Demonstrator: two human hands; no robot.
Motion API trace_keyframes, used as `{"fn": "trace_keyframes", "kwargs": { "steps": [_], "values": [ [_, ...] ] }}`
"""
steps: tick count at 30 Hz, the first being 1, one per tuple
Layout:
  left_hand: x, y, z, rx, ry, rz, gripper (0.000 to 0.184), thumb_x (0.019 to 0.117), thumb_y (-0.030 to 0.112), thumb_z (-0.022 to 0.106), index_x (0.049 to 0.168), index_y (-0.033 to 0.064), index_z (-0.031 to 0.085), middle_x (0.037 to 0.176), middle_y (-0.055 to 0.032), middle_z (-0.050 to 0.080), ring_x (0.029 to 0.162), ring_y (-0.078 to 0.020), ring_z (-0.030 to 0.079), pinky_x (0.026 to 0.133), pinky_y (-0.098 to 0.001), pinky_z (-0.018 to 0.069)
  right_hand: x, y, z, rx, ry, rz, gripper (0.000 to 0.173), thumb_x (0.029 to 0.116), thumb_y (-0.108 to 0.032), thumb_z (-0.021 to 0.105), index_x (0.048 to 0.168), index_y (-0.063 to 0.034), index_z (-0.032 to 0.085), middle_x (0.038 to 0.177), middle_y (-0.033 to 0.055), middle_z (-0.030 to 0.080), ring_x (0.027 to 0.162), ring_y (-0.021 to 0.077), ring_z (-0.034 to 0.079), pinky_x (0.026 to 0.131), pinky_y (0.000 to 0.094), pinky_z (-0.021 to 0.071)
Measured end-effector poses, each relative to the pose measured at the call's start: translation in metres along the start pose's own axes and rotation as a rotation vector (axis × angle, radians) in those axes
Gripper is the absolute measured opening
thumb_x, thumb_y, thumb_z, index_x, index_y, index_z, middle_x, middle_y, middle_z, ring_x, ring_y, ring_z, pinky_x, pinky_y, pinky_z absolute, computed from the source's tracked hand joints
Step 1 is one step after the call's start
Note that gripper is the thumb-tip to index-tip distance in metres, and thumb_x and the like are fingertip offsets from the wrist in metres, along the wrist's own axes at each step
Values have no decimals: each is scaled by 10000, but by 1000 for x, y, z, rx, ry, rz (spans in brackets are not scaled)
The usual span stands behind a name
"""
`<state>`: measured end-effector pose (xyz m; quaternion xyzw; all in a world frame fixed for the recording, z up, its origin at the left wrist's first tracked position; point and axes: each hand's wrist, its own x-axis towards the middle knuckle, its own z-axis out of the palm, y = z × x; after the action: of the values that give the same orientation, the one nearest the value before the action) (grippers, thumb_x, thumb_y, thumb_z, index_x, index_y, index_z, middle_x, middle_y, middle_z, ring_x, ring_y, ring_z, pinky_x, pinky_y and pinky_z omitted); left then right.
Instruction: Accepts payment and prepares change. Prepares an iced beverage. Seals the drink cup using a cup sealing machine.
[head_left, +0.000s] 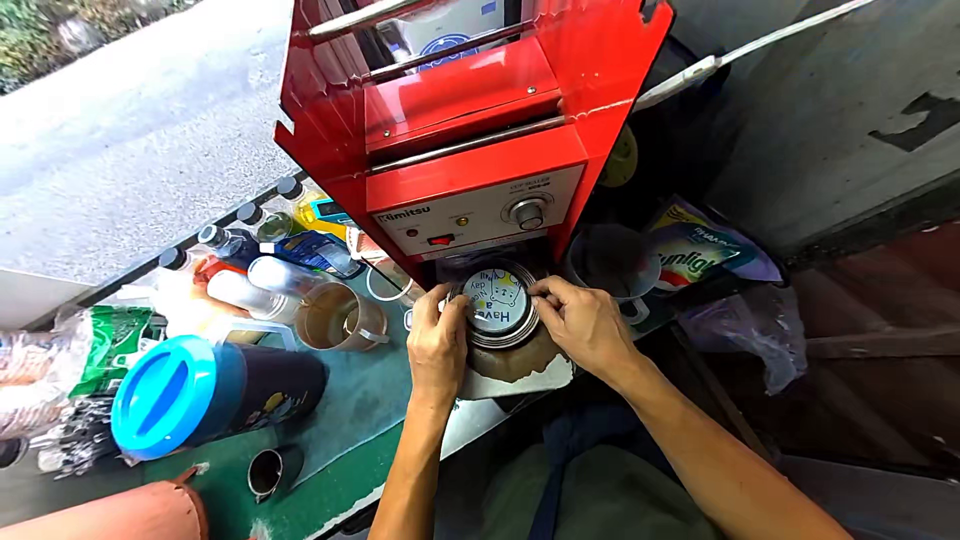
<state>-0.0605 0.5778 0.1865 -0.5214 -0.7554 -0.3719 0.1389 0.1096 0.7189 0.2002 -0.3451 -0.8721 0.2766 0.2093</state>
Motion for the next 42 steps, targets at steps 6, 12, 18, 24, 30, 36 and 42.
{"fn": "trace_keyframes", "kwargs": {
  "steps": [6,12,18,24,30,36,42],
  "values": [
    [-3,1,-1,-45,-318,199,373,1022,49,495,1338,120,680,1486,-109,569,1452,-320,446,1203,-519,359,0,4,-4,3,-56,-23,231,1026,-250,576,1142,-147,747,804,32,715,687,190,673,660,435,561],
    [-7,-5,1,-9,-438,180,440,1046,132,429,1462,90,565,1556,-114,492,1489,-298,392,1229,-540,293,-3,6,0,-73,-1,-85,256,1023,-251,560,1146,-135,752,801,55,723,673,225,688,623,446,561],
    [-8,-3,-4,23,-420,189,486,1057,248,376,1492,102,538,1574,-101,472,1504,-300,366,1232,-574,266,-3,17,-7,-30,-17,-138,340,1050,-363,514,1177,-149,747,845,31,720,689,171,668,659,383,572],
    [-27,10,-30,-52,-339,259,773,948,640,578,1450,52,560,1520,-176,517,1460,-341,427,1224,-574,283,14,17,-55,46,125,-194,309,1018,-330,590,1162,-105,744,824,35,708,675,151,657,612,359,573],
    [-37,5,-19,-4,-446,188,976,908,809,421,1508,43,498,1580,-148,453,1501,-338,362,1243,-589,226,34,-5,-62,-128,-231,-192,332,1004,-384,640,1215,-141,720,879,64,720,765,254,700,697,524,577],
    [-48,1,-17,-75,-450,153,958,927,780,436,1510,21,484,1588,-163,436,1509,-340,346,1255,-548,241,-1,-3,-17,21,-270,103,431,1011,-392,623,1352,-128,607,819,37,710,732,220,682,732,475,559],
    [-50,-5,-19,-83,-435,179,943,917,779,464,1498,38,509,1579,-159,449,1505,-338,354,1250,-565,237,-6,-1,-13,94,-237,97,316,1009,-333,624,1262,-150,677,781,-13,679,669,132,630,680,371,543]
  ]
}}
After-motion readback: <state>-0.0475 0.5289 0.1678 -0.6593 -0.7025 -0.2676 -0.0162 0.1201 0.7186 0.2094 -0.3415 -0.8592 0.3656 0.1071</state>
